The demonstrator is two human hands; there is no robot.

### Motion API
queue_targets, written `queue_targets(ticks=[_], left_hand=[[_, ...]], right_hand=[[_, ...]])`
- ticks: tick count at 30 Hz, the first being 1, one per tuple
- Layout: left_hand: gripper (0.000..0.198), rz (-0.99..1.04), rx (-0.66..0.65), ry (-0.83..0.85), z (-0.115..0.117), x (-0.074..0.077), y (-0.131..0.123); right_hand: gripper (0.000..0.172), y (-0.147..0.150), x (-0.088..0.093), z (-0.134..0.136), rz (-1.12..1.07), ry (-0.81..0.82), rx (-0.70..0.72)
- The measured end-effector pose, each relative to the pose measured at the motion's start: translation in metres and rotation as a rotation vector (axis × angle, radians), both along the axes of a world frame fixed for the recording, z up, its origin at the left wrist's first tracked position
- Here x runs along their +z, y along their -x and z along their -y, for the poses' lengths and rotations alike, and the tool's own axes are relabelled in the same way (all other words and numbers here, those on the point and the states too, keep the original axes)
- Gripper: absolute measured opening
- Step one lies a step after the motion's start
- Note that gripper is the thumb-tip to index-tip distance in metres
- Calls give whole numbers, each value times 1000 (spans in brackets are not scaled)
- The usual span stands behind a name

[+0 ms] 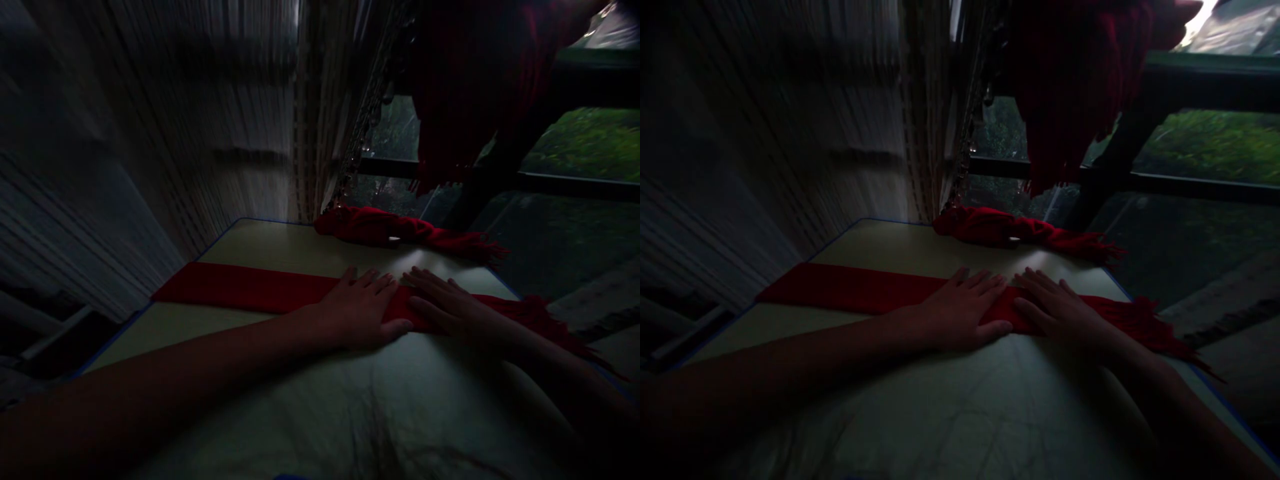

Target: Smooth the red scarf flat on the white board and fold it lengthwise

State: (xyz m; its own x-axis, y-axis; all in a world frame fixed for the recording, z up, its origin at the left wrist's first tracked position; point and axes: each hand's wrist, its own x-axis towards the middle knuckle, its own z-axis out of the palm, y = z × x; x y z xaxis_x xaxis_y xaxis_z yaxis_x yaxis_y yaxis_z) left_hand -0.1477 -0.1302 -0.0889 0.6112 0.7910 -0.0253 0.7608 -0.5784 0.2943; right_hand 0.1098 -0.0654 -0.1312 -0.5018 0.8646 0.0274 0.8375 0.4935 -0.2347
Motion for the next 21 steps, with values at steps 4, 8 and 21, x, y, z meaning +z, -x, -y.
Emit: queue_targets(ticks=[4, 8, 21], left_hand=[[84, -1, -3, -7, 0, -2, -1], [86, 9, -16, 1, -3, -1, 2], [74, -25, 76, -51, 6, 6, 54]], right_hand=[[75, 1, 2, 2, 2, -3, 7], [72, 3, 4, 6, 70, -10, -16], [73, 25, 9, 19, 15, -26, 77]])
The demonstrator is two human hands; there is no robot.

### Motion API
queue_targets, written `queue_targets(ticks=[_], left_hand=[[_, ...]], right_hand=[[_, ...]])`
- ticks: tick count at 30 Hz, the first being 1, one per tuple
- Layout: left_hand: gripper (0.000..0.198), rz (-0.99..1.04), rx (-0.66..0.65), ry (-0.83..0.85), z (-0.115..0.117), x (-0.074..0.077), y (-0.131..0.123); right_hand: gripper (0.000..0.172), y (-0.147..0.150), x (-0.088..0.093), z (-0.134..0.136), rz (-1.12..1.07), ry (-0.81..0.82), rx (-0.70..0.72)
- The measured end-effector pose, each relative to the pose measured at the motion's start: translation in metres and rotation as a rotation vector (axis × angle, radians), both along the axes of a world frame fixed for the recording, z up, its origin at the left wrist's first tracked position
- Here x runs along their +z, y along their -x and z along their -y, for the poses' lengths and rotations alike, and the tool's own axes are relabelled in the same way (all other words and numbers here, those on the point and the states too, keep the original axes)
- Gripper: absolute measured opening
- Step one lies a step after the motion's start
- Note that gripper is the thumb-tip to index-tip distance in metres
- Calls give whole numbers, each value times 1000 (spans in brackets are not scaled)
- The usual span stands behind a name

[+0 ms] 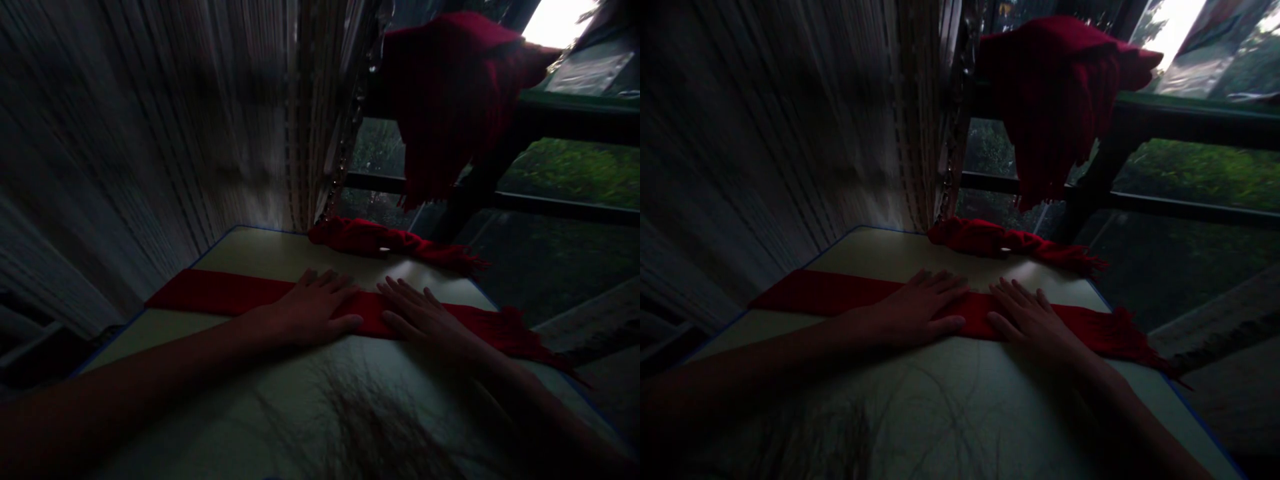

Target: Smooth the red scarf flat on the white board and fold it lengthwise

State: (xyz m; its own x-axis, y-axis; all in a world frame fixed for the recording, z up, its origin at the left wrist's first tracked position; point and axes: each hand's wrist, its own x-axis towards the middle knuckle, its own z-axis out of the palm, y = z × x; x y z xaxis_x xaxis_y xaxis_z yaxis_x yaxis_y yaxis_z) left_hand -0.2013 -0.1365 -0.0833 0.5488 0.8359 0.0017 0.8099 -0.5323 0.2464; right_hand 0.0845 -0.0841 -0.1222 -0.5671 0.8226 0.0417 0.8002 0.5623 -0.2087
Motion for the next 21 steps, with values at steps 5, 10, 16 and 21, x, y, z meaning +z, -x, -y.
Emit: queue_targets(ticks=[5, 10, 16, 21], left_hand=[[76, -7, 8, -40, 3, -7, 5], [78, 4, 15, -45, 4, -8, 6], [81, 15, 34, -35, 5, -9, 5], [80, 14, 40, -33, 5, -11, 5]], right_hand=[[76, 2, 2, 3, 50, 29, -8], [81, 5, 7, 5, 83, 33, -15], [84, 6, 4, 4, 76, 13, -2], [81, 14, 1, 7, 37, -31, 56]])
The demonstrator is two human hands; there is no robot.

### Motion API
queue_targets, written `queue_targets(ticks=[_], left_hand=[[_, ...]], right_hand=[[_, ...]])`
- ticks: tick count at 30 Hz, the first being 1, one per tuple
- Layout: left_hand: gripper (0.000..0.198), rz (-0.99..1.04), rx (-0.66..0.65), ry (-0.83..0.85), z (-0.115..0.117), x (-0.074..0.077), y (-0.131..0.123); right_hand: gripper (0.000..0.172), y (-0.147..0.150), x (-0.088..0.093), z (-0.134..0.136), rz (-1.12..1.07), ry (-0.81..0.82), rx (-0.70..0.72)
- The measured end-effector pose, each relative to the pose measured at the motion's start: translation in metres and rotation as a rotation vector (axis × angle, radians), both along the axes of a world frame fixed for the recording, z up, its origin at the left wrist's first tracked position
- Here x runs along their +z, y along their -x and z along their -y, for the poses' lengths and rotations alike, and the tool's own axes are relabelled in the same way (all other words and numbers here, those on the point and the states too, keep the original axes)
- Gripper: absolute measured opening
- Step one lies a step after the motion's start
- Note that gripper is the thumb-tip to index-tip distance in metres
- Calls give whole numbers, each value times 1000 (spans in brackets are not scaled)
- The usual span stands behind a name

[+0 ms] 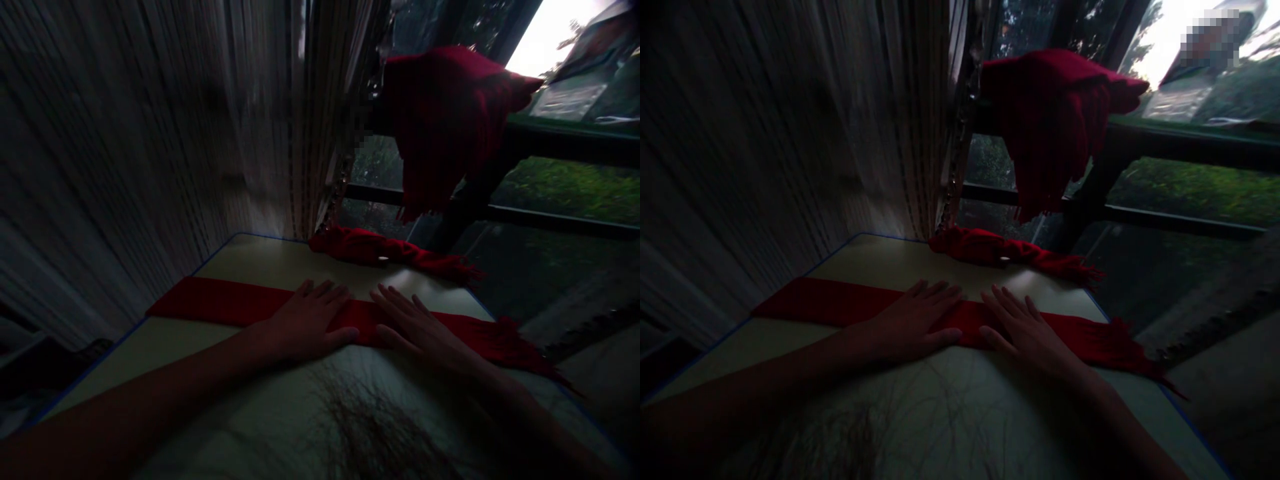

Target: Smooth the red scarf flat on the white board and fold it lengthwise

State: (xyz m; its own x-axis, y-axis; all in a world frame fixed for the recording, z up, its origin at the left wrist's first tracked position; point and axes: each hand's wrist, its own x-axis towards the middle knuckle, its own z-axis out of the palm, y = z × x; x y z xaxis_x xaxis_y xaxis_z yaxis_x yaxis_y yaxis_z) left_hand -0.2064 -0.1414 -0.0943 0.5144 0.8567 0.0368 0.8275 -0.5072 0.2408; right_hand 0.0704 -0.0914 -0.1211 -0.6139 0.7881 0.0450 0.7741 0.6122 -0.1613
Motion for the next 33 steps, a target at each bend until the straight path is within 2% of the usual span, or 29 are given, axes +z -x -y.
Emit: queue_targets(ticks=[5, 9, 14, 19, 29, 33], left_hand=[[81, -8, 6, -9, 1, 1, 1], [83, 4, 7, -3, 1, 2, 0], [82, 41, 13, -13, 0, -1, 0], [80, 55, 26, -43, -2, -6, 1], [77, 55, 8, -53, -1, -3, 0], [77, 54, 11, -49, -1, -3, 0]], right_hand=[[79, -3, -3, -2, 16, 35, -12], [78, -27, -12, -15, 24, 36, -41], [79, -51, -21, -29, 56, 13, -155], [77, -50, -20, -31, 55, -2, -151], [75, -56, -19, -39, 60, -18, -145], [76, -54, -12, -36, 85, 40, -180]])
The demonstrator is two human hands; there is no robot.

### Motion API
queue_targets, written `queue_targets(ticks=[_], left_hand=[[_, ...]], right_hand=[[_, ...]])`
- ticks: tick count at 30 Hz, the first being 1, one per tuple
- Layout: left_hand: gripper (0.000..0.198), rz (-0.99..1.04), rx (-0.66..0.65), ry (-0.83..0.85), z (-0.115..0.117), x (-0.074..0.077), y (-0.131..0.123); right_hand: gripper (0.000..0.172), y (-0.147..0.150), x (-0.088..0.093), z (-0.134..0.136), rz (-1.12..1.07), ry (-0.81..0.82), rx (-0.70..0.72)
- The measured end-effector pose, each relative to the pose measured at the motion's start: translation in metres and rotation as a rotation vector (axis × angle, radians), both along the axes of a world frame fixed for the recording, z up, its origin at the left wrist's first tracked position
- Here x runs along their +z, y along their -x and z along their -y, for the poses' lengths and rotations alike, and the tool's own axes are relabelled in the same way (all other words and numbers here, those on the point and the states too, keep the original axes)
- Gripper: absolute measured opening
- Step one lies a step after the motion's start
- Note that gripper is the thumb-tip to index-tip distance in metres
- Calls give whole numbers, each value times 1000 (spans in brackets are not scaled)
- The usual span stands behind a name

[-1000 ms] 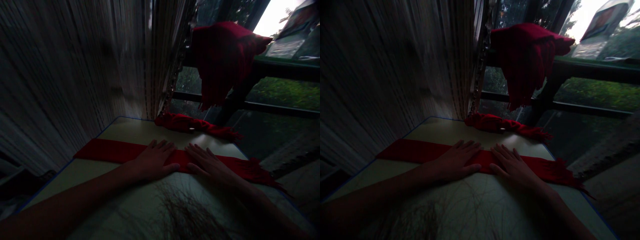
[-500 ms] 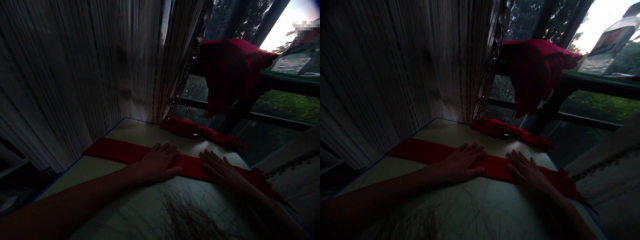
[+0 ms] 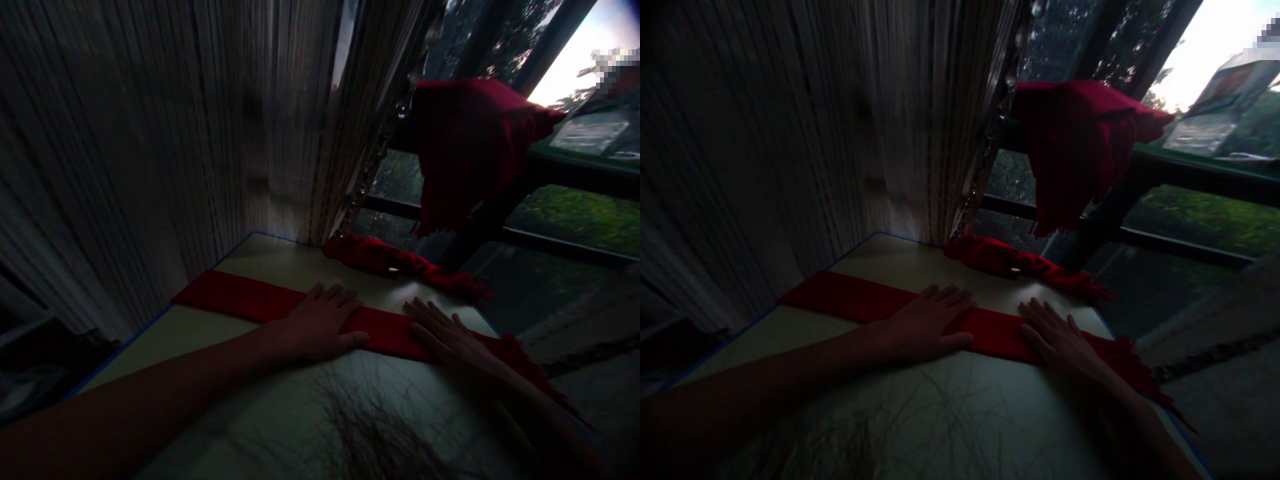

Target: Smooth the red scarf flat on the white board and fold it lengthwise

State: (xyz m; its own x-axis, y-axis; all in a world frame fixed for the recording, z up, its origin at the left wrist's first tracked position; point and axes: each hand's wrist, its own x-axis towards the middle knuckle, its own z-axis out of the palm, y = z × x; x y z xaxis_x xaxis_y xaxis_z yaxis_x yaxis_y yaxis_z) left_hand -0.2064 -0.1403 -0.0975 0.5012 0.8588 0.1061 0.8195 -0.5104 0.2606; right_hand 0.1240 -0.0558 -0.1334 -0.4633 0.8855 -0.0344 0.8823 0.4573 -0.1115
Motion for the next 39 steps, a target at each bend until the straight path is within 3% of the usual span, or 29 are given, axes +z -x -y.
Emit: queue_targets(ticks=[6, 14, 21, 33, 39], left_hand=[[78, -10, 9, 9, 0, 1, -1], [78, -19, 12, 6, 2, 4, -1], [79, -18, 20, -11, 1, 0, 0], [80, -24, 22, 12, 2, 2, 2], [79, -30, 13, 10, 3, 4, 1]], right_hand=[[78, -7, 3, -1, 39, 32, -19], [70, -36, -6, -10, 69, 13, 86], [73, -13, 1, -4, 4, -5, -35], [77, -6, -1, -1, -38, -20, -10], [70, 8, 0, 8, -61, -57, 80]])
